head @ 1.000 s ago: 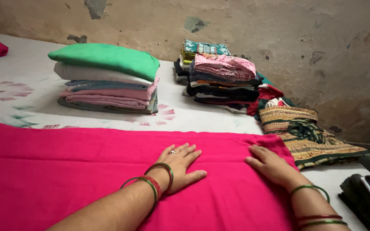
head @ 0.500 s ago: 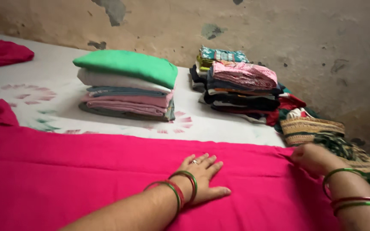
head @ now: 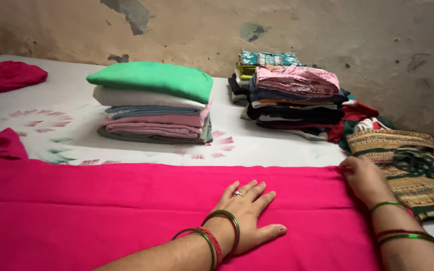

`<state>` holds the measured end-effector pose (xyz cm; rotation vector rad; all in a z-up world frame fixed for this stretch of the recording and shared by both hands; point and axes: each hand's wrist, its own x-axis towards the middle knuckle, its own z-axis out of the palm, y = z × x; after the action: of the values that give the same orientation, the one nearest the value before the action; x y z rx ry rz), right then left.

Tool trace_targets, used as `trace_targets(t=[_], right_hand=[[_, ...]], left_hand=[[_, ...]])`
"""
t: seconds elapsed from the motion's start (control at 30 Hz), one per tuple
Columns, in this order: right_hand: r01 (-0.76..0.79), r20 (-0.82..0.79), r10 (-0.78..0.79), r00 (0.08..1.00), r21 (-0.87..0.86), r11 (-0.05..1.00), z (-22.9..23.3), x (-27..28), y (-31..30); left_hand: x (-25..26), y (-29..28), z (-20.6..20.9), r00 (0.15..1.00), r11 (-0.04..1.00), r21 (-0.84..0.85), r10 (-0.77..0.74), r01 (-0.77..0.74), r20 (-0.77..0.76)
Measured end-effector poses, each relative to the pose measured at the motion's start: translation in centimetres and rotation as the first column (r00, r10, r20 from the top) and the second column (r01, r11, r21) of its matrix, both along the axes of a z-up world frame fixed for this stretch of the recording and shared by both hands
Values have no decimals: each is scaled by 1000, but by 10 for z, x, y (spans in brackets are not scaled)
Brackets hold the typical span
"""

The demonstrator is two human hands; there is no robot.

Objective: The person folds a green pair of pants and places them on a stack. Then the person unfolds a pink dress, smooths it out, and begins folding it on the bed.

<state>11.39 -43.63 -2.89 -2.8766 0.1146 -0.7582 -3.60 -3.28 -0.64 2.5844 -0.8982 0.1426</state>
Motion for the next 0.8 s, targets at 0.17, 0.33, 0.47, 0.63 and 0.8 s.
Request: trace_targets(t=[0.17,0.33,0.47,0.63,0.8], right_hand=[[31,20,-32,999,20,999,-6,-3,1],[-87,-61,92,994,76,993,0,-1,4],[-171,-233,140,962,-116,978,24,-31,43],[-255,-497,180,849,-87,963,16,-145,120],[-150,-511,36,859,-183,972,20,-219,67]], left_hand=[[-3,2,3,998,997,42,60,-60,-10],[-3,2,9,996,991,110,82,-77,-39],[-4,-3,5,996,989,128,81,-76,-33],[1,0,7,995,983,162,93,-89,-21],[-2,-5,6,993,976,196,104,-91,-54]])
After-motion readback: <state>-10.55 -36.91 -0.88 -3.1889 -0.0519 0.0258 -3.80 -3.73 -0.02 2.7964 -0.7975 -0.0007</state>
